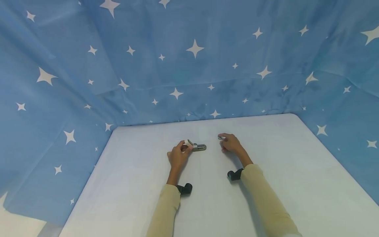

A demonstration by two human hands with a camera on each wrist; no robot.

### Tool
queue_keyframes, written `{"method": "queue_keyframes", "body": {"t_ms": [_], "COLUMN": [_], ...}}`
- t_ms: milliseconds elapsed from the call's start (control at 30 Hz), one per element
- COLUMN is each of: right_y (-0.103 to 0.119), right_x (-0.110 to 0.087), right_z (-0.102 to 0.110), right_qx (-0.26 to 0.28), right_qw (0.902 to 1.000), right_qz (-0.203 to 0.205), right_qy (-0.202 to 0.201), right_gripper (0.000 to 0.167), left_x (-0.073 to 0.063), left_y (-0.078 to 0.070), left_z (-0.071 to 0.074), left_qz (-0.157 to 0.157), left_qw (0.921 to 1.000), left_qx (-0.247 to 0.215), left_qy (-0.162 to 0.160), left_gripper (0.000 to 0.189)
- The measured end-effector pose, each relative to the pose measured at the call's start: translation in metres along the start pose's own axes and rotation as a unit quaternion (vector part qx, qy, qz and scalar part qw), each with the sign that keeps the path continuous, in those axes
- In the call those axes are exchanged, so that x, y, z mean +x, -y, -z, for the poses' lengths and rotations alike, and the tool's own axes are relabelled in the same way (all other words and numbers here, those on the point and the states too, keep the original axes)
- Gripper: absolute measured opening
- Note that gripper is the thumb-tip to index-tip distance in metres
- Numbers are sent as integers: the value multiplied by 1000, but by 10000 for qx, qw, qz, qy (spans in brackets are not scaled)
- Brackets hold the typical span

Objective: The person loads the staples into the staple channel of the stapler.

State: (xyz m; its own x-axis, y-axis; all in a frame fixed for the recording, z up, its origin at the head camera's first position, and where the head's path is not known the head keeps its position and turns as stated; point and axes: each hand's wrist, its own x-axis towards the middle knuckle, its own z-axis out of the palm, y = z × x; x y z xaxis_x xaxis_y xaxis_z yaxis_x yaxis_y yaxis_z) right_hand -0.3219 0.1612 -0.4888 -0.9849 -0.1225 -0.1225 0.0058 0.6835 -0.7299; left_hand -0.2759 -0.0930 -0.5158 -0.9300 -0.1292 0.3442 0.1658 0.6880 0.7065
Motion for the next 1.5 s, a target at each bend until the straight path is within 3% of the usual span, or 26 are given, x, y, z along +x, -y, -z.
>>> {"method": "queue_keyframes", "body": {"t_ms": [200,733,1033,1500], "right_y": [-6,-5,-3,-10], "right_x": [-5,0,8,12], "right_z": [-5,-14,-11,-12], "right_qx": [146,432,764,688], "right_qw": [9992,9881,9827,9872], "right_qz": [-171,-450,-708,-445], "right_qy": [-316,-1404,-1529,-1372], "right_gripper": [38,19,18,20], "left_x": [-4,-4,-2,-4], "left_y": [1,2,1,-4], "left_z": [-3,0,-1,2], "left_qz": [121,-60,-131,-83], "left_qw": [9999,9999,9997,9998], "left_qx": [81,161,163,162], "left_qy": [83,4,-93,-97], "left_gripper": [41,39,39,38]}}
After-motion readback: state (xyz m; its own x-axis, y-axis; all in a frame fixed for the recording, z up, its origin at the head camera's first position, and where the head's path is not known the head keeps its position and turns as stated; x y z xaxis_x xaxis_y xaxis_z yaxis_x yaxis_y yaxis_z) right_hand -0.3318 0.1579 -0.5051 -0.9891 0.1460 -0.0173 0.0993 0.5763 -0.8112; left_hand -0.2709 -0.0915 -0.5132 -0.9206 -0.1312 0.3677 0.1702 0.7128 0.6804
